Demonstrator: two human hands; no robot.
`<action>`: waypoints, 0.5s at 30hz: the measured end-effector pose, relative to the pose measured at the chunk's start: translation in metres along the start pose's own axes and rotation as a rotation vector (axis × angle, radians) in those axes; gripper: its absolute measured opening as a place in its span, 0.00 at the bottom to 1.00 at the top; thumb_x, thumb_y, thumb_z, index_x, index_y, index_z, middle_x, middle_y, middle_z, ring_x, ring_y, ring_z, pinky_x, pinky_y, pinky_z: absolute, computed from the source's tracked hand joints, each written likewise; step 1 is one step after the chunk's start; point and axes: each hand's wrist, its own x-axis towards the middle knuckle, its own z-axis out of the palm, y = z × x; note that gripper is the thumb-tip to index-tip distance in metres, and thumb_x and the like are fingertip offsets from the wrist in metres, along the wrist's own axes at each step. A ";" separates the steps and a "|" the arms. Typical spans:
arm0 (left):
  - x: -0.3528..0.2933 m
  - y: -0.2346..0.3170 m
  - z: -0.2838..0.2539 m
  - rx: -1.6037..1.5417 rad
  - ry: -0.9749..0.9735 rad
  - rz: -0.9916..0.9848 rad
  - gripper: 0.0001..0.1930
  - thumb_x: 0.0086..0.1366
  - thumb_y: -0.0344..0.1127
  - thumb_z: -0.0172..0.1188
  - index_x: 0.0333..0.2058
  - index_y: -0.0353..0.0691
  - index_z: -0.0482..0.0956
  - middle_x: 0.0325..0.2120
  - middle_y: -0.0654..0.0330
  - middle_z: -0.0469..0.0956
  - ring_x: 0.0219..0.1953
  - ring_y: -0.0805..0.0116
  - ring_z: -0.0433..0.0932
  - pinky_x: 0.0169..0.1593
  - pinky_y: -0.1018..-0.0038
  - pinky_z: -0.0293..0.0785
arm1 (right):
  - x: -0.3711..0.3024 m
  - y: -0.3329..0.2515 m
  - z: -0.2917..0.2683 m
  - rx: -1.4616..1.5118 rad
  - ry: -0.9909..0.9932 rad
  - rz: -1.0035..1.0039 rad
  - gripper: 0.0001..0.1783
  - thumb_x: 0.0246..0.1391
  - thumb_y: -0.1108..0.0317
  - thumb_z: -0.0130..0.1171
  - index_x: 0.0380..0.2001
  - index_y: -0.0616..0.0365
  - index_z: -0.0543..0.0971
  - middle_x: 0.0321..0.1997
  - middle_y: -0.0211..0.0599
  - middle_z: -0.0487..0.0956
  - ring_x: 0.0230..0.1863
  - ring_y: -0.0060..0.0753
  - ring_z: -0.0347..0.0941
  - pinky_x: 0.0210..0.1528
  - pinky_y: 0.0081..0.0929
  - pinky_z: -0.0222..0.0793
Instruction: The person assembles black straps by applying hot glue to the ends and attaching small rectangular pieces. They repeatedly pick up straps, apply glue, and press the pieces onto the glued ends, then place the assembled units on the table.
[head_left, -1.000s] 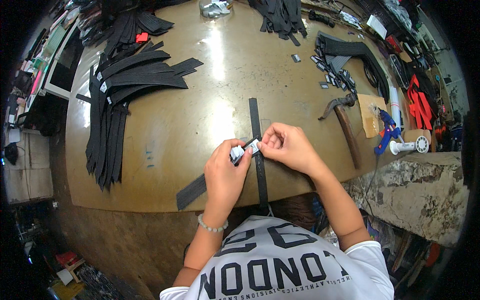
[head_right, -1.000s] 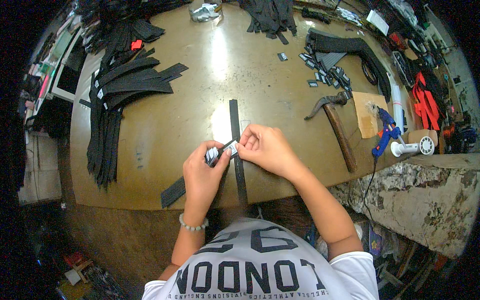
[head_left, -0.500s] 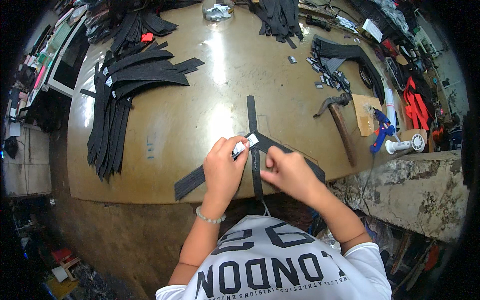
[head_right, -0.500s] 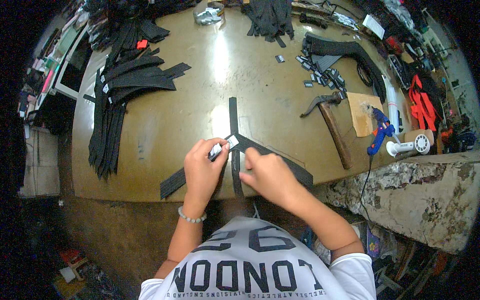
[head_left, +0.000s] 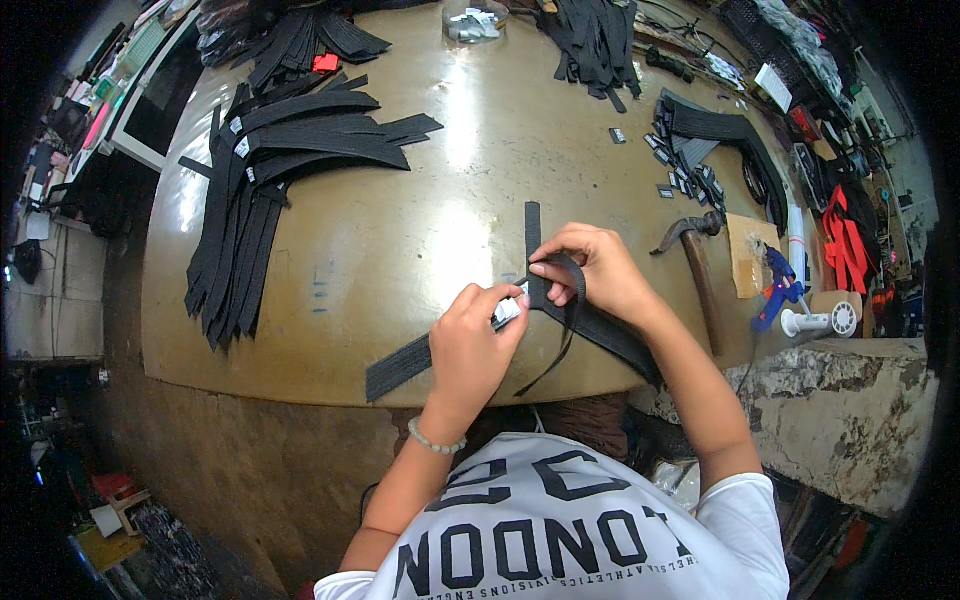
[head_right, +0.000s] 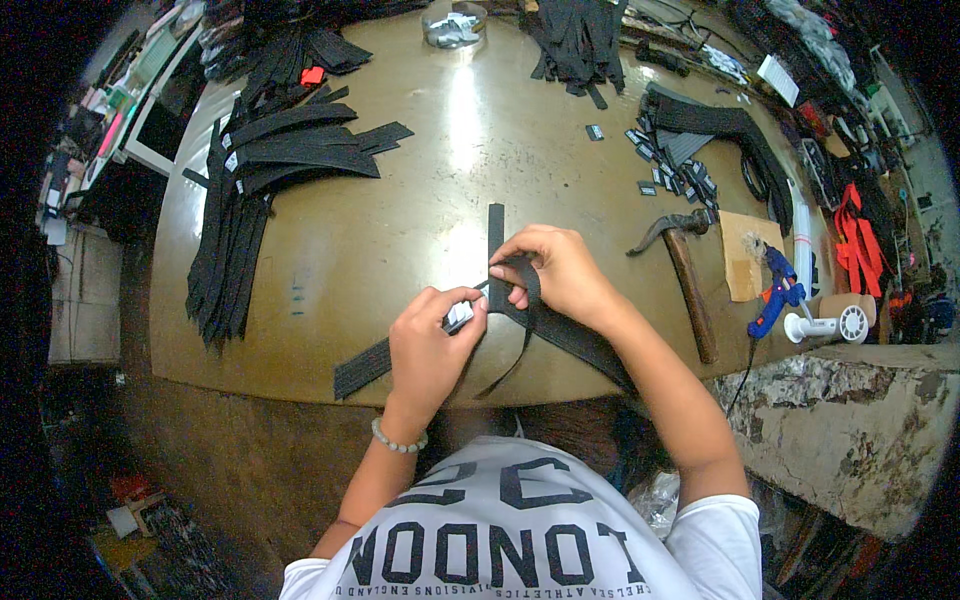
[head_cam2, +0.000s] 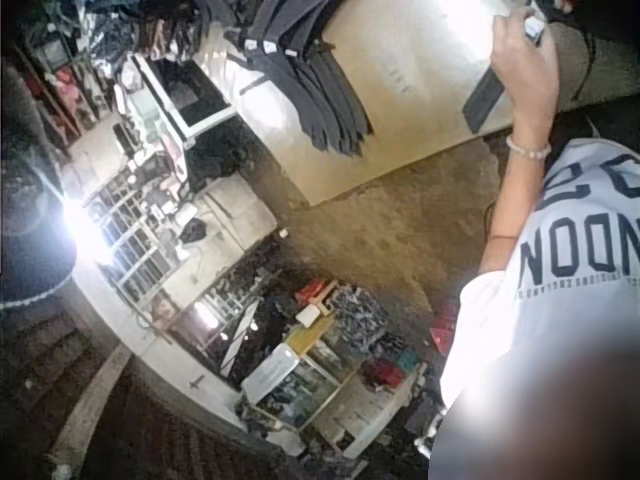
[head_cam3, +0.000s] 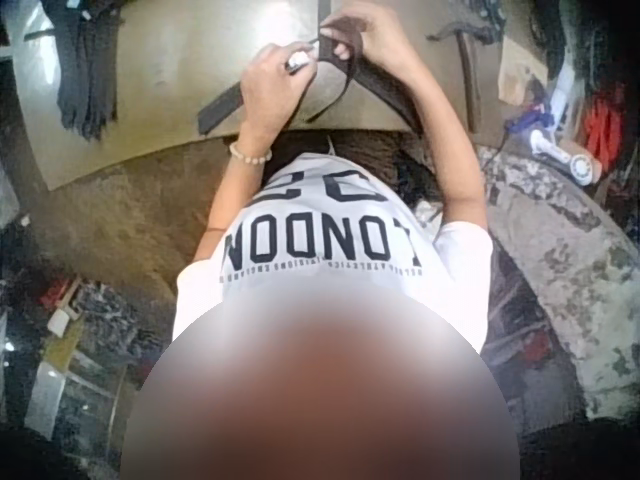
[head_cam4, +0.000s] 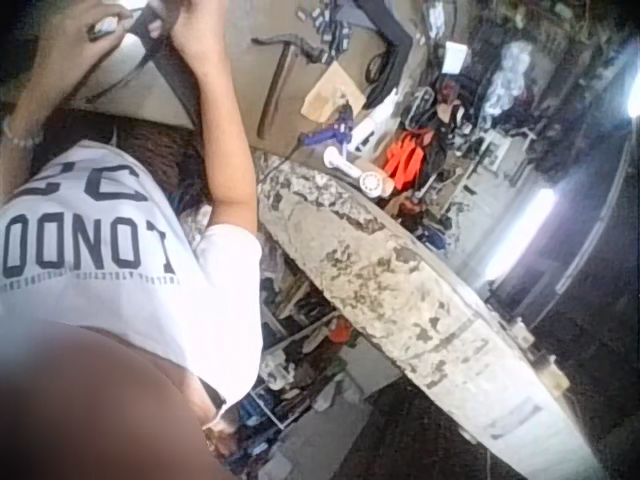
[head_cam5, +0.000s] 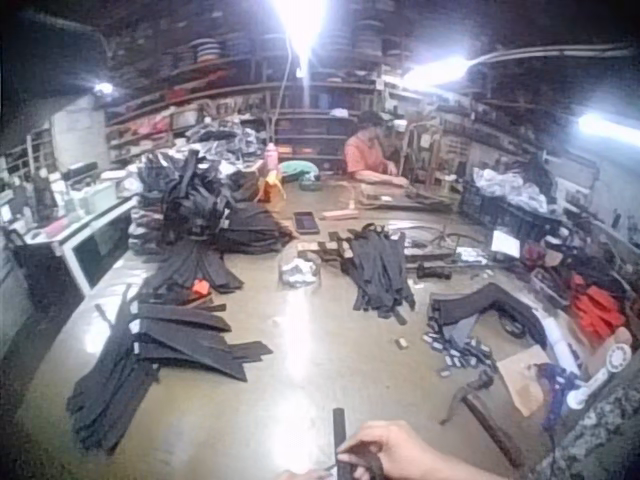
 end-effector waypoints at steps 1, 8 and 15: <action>0.000 0.001 0.001 0.020 0.000 0.001 0.09 0.55 0.36 0.68 0.36 0.46 0.83 0.24 0.57 0.74 0.23 0.56 0.77 0.27 0.65 0.71 | -0.001 0.001 0.000 -0.033 -0.015 0.045 0.05 0.55 0.77 0.64 0.34 0.67 0.81 0.29 0.34 0.77 0.24 0.22 0.78 0.25 0.21 0.76; -0.006 0.008 0.005 0.287 -0.043 0.159 0.16 0.60 0.40 0.65 0.48 0.51 0.80 0.27 0.59 0.73 0.27 0.61 0.76 0.28 0.65 0.72 | 0.033 -0.005 -0.012 -0.390 -0.115 0.088 0.09 0.50 0.75 0.62 0.36 0.63 0.82 0.26 0.47 0.81 0.27 0.35 0.81 0.35 0.34 0.77; -0.007 0.016 0.005 0.474 -0.150 0.191 0.19 0.65 0.43 0.59 0.55 0.55 0.76 0.29 0.59 0.69 0.28 0.61 0.75 0.28 0.65 0.73 | -0.005 0.005 -0.054 -0.731 0.743 -0.443 0.21 0.56 0.70 0.57 0.53 0.62 0.75 0.59 0.55 0.73 0.59 0.53 0.70 0.64 0.40 0.62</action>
